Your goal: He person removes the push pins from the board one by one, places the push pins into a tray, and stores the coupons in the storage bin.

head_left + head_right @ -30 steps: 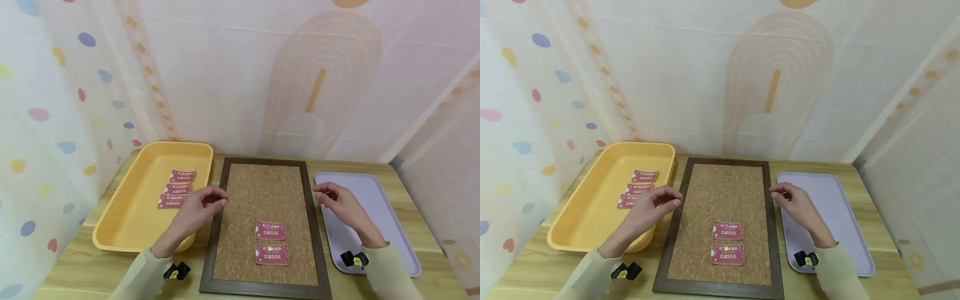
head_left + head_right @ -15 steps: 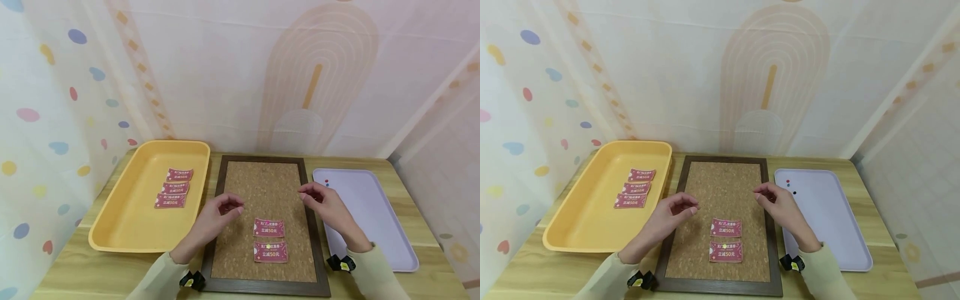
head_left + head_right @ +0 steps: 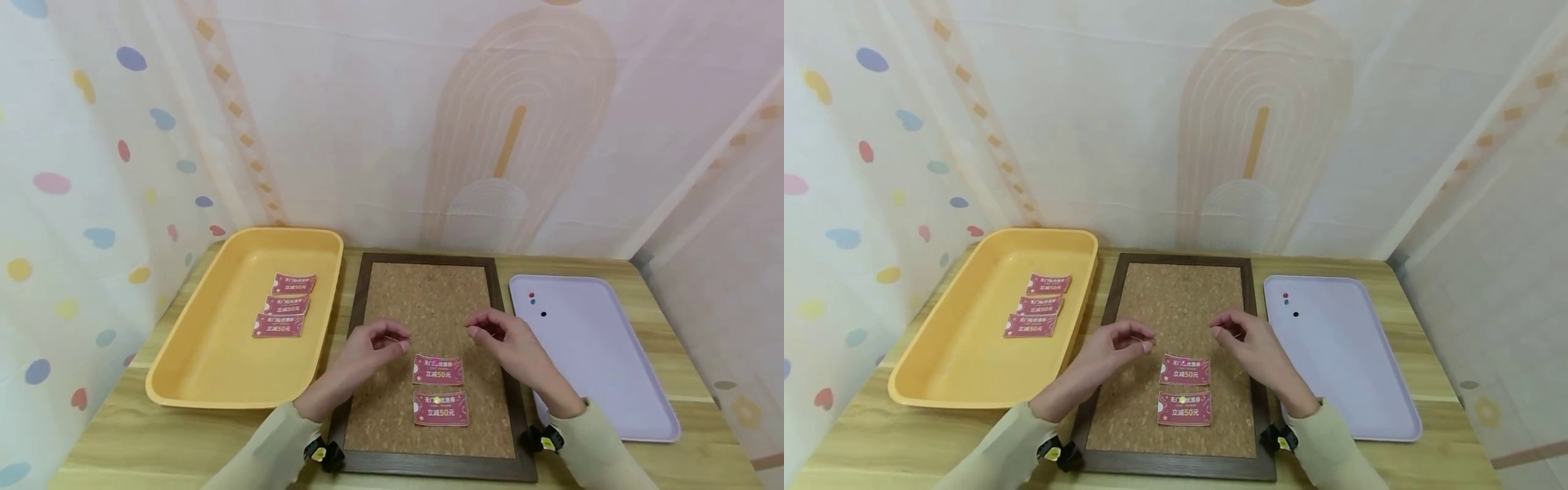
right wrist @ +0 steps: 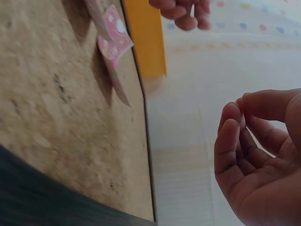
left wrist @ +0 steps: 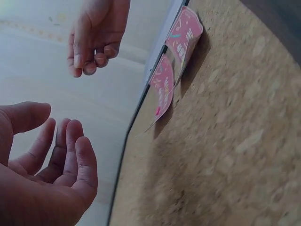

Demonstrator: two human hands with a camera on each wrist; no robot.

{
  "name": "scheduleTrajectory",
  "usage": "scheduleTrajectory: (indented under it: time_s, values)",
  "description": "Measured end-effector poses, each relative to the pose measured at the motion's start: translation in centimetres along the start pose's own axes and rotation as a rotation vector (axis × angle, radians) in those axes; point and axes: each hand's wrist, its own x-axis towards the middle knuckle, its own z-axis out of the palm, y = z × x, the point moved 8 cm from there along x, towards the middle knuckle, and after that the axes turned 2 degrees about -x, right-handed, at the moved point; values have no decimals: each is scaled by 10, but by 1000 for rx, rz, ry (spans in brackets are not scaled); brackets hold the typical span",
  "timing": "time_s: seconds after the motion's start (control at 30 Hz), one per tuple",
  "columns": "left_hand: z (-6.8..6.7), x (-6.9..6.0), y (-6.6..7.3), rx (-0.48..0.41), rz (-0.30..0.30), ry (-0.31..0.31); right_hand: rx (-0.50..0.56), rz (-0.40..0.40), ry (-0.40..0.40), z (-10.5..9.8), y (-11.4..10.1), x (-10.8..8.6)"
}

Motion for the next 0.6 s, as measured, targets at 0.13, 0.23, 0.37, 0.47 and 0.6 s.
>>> scheduleTrajectory:
  time_s: [0.13, 0.23, 0.37, 0.47, 0.6]
  values:
    - [5, 5, -5, -15, -24, -41, -7, -20, -30, 10, 0, 2]
    - [9, 8, -12, 5, -42, -53, -23, -28, -66, 19, -1, 4]
    - [11, 11, -21, 36, -67, -69, -68, -40, -129, 32, -3, 6]
    - [15, 14, -24, 78, -56, -95, -80, -45, -179, 41, -2, 8]
    - [17, 17, -24, 157, -17, -95, -95, -69, -229, 50, -1, 12]
